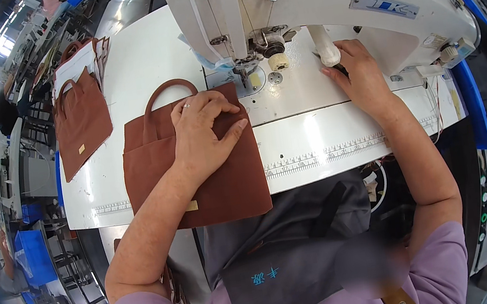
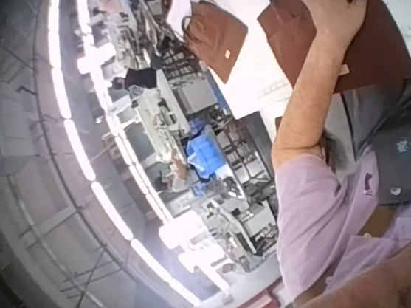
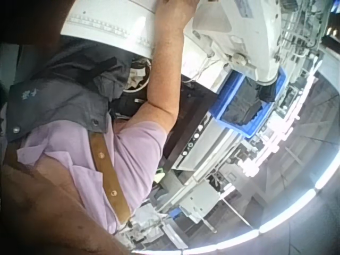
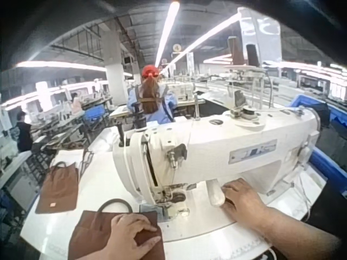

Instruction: The person sews brown leather tote bags using an industrial sewing machine. They align the bag edges under the needle, stitch along the seams, and trim excess thread with scissors. The person repeats this process for multiple bags, stacking the finished items on the table.

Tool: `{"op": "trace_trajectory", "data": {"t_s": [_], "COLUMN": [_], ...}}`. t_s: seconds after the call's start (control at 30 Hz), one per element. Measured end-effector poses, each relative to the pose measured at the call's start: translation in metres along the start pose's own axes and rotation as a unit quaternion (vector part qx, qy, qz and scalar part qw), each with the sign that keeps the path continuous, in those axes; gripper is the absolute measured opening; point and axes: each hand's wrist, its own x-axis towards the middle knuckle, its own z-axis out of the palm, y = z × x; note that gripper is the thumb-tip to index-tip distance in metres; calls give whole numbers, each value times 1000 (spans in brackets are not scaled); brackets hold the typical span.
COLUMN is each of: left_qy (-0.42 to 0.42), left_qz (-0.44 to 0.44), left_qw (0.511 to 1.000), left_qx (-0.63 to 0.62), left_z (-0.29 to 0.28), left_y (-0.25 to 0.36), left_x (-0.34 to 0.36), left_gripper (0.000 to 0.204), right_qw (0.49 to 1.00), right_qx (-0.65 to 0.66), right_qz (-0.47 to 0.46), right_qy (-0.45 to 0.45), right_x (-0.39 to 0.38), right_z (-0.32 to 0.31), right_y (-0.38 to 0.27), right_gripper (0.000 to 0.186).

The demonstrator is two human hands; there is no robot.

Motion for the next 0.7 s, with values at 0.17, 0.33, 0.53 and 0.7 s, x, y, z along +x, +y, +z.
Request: {"op": "trace_trajectory", "data": {"t_s": [0.17, 0.33, 0.53, 0.7], "left_qy": [-6, 23, 44, 33], "left_qz": [-40, -27, -16, -18], "left_qw": [999, 999, 999, 999], "left_qx": [-32, -38, -19, -25], "left_z": [3, 12, 17, 15], "left_y": [-7, -11, -8, -4], "left_x": [15, 23, 27, 30], "left_gripper": [14, 14, 15, 16], "right_qw": [999, 991, 967, 965], "right_qx": [-15, -67, 95, 93], "right_qz": [14, -108, -206, -222], "right_qy": [-35, -38, -113, -103], "right_x": [1, 9, 25, 24], "right_z": [-3, -11, 19, 40], "right_y": [10, -19, -78, -72], "right_gripper": [28, 26, 22, 19]}}
